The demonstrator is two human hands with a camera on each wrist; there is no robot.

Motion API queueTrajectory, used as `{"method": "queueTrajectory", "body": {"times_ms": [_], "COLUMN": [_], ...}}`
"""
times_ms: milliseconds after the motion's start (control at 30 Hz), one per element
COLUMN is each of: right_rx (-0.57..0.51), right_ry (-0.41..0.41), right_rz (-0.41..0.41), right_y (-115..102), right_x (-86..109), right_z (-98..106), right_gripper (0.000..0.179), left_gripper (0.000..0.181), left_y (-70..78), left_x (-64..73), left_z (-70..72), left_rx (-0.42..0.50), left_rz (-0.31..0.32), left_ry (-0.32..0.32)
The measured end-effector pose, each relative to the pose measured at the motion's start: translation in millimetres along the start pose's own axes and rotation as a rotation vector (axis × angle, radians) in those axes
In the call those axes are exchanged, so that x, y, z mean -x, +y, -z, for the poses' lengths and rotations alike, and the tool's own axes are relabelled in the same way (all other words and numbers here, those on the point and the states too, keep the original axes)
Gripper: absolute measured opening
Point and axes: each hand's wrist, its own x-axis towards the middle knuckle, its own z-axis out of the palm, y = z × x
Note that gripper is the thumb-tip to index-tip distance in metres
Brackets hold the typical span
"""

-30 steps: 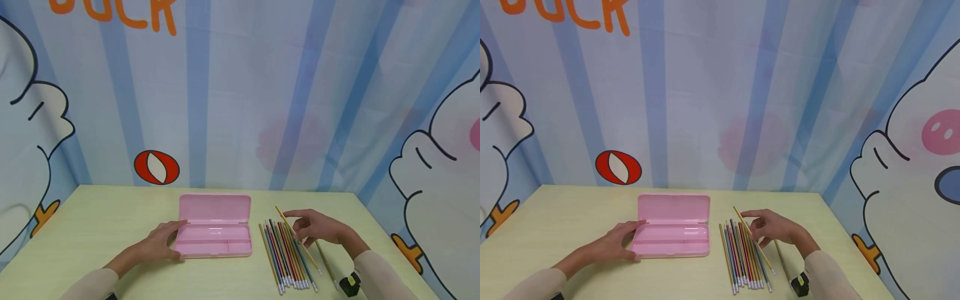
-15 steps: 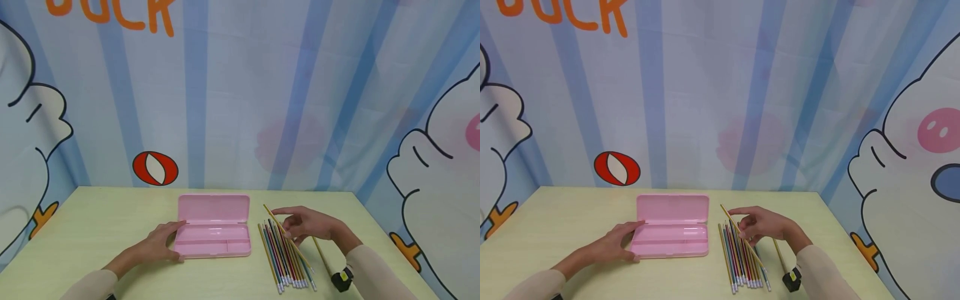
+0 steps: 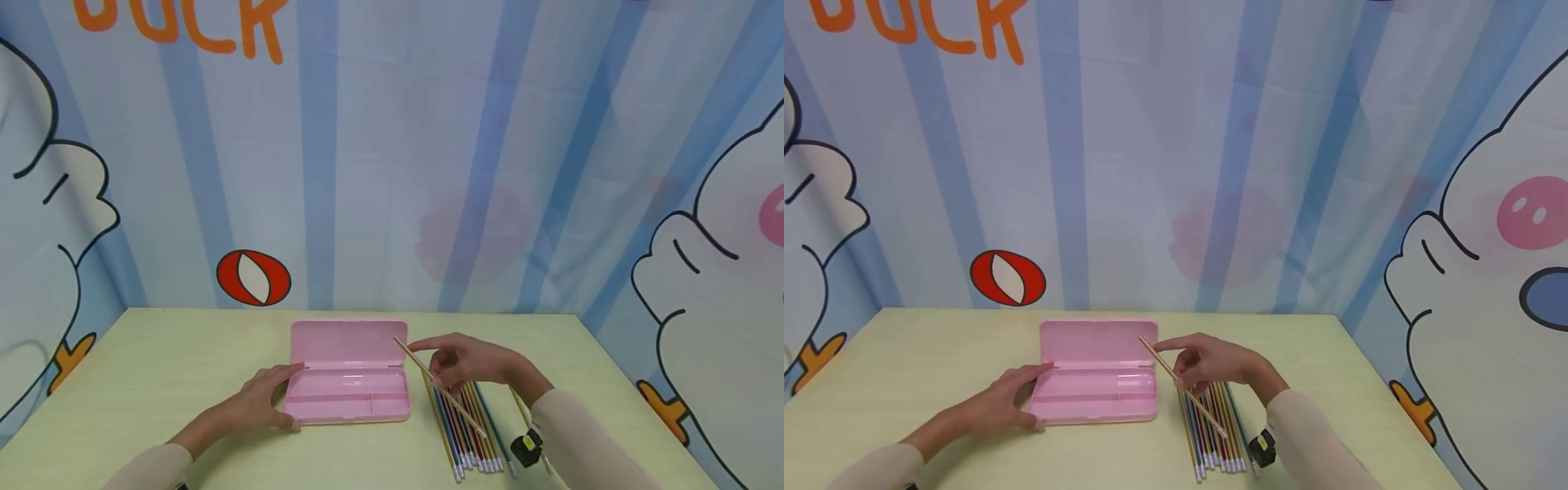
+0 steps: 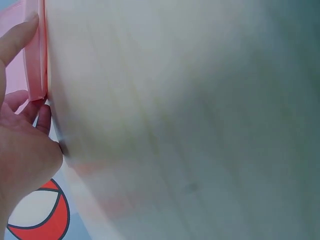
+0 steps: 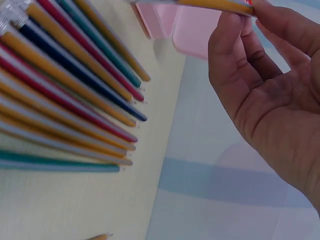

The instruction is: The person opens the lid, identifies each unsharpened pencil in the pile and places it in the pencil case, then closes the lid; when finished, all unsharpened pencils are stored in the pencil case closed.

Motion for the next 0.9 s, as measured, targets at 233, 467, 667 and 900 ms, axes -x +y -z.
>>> {"method": "queueTrajectory", "body": {"times_ms": [233,467,667,900], "right_rx": [0.107,0.212,0.293,0.411], "right_ry": [-0.045,-0.047,-0.080,-0.063], "right_rz": [0.013,0.010,0.047,0.033], "right_y": [-13,-22,-30,-31], "right_x": [-30.6,-60.9,-80.4,-100.3], "right_z": [-11,-21,-28,-38], "right_gripper": [0.065,0.062,0.059,0.058], "left_gripper": [0.097,0.097,0.096,0.096], "left_y": [0.9,0.0,-3.6,-6.6], "left_x": [-0.1,-1.3,-3.8,-3.3], "left_z": [0.1,1.3,0.5,-1.6], "left_rx": [0.002,0.015,0.003,0.033], "left_rz": [-0.007,-0.002,-0.033,-0.010], "left_ry": [0.001,0.009,0.031,0.029]}}
